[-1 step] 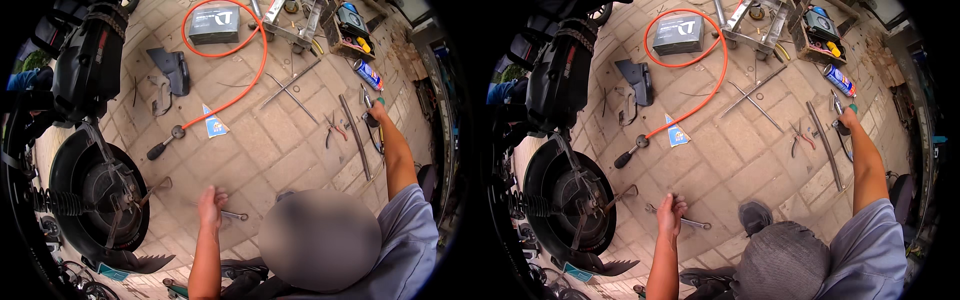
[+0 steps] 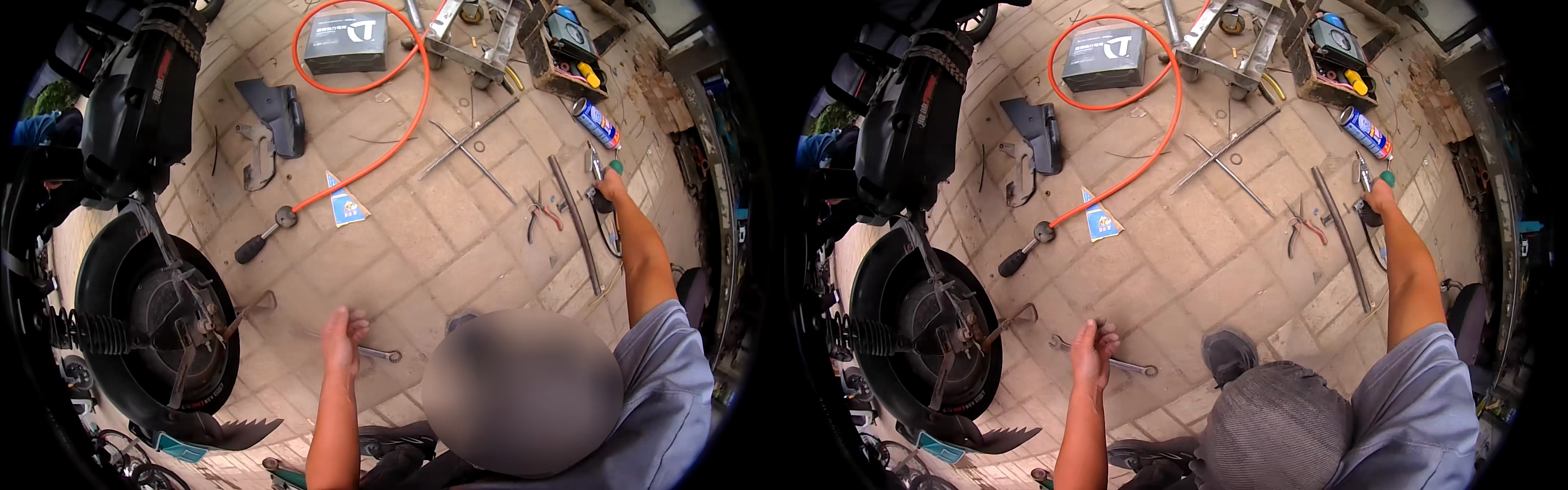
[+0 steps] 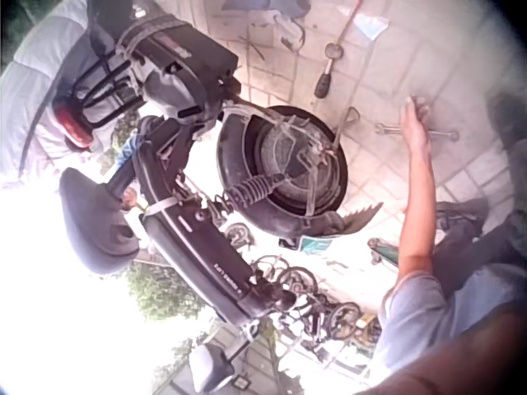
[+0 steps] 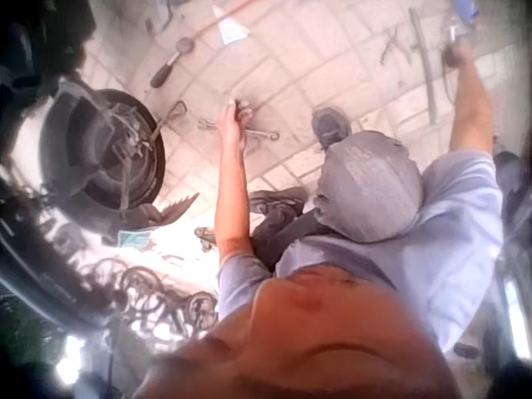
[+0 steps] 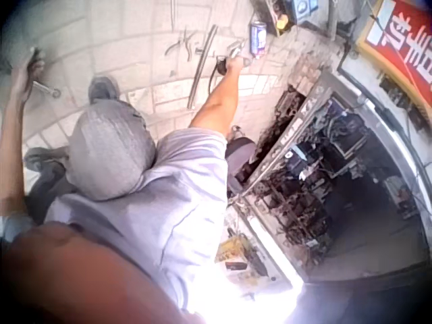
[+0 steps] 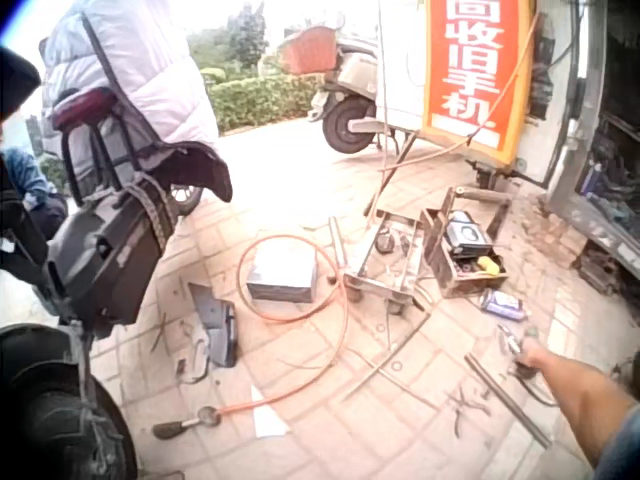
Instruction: The person works on the rear wheel and brake assembly of a moped. They use a wrench to tighten bolts, a tire inflator to check and adjust tire pressure, and a cordless impact wrench to remove and install bolts. The person also moves a basin of water and uses a floor jack to lift the moped.
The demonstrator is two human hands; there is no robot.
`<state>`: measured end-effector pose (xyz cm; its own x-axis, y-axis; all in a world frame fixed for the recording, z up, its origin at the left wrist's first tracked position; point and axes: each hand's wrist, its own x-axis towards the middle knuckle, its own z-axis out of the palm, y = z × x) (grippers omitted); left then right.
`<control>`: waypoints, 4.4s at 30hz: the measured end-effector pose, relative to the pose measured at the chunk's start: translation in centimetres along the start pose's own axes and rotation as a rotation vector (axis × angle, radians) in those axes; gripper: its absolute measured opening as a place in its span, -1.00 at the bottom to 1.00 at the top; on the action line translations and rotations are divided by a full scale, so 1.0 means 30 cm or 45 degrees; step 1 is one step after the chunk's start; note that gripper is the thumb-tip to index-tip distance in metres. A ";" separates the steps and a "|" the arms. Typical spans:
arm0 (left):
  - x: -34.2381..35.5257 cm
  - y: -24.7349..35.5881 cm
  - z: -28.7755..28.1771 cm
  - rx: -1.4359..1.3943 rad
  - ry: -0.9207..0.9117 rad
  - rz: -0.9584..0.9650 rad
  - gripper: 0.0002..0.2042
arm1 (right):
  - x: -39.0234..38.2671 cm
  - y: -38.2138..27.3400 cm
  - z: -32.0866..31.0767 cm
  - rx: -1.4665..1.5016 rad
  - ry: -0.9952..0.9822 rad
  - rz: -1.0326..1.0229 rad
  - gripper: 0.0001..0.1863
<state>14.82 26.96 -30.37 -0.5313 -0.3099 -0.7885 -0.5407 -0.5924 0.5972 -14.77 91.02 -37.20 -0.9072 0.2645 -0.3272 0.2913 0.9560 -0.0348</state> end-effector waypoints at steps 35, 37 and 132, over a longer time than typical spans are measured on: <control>-0.312 -0.039 -0.509 1.075 0.208 -0.015 -0.76 | -0.846 -2.109 0.297 0.067 0.240 -2.067 -0.61; -0.349 -0.046 -0.507 1.156 0.230 -0.140 -0.72 | -0.878 -2.153 0.325 0.071 0.224 -2.157 -0.66; -0.685 0.191 -0.251 2.572 -0.134 0.944 -0.92 | -1.207 -1.244 -0.107 0.661 -0.643 -2.372 -0.64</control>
<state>27.54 24.34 -11.85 -0.9016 0.0226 -0.4319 -0.0072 0.9977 0.0672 6.23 46.17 -21.00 -0.0181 -0.9698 0.2434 -0.6066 -0.1828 -0.7737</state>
